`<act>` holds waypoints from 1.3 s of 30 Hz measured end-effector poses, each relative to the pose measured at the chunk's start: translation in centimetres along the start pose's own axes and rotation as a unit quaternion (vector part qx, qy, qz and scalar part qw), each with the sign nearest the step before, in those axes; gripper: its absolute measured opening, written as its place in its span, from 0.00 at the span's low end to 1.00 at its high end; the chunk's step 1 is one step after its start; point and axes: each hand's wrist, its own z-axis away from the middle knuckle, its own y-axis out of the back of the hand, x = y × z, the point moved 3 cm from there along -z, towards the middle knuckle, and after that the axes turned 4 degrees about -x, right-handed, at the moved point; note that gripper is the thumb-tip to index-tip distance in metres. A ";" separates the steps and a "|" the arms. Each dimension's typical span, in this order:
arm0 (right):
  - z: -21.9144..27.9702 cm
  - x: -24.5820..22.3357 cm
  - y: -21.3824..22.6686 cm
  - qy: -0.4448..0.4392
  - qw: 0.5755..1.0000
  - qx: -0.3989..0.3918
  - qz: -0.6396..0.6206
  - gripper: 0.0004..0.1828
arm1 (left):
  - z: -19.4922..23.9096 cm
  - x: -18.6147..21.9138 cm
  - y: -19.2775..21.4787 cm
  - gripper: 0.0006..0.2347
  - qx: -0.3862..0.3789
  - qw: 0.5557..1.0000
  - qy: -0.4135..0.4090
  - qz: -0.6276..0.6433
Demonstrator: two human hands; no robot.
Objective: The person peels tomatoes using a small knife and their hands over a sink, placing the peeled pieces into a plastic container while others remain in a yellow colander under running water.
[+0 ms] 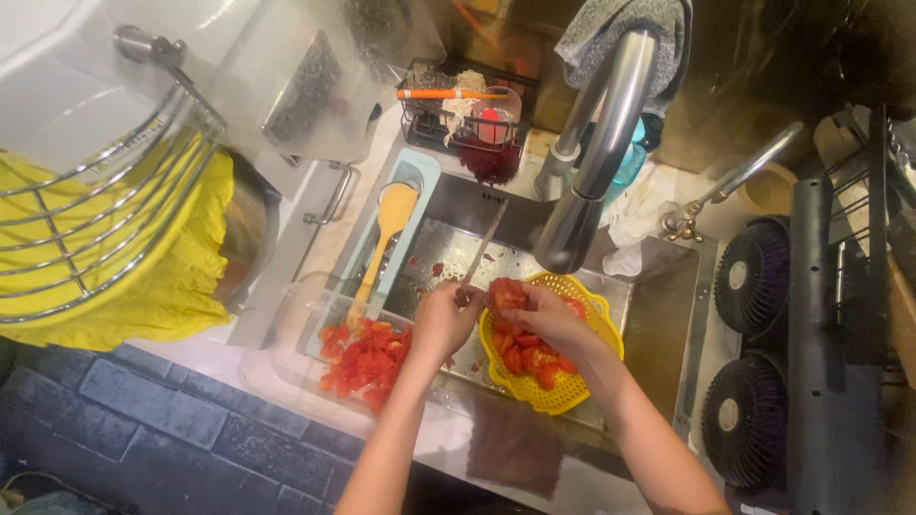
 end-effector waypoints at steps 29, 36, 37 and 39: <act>-3.1 -3.6 -6.8 0.053 0.978 0.173 -0.104 0.34 | -8.2 -1.5 3.4 0.10 -0.225 0.931 -0.173 0.231; -2.3 -4.3 -6.7 0.085 0.969 0.202 -0.117 0.29 | -7.7 -0.4 4.6 0.15 -0.128 0.960 -0.247 -0.028; -2.4 -4.3 -6.7 0.085 0.971 0.202 -0.099 0.29 | -7.7 -0.2 4.7 0.15 -0.113 0.961 -0.250 -0.025; -2.7 -4.0 -6.4 0.078 0.968 0.219 -0.097 0.29 | -7.7 -0.2 4.7 0.15 -0.084 0.963 -0.255 -0.017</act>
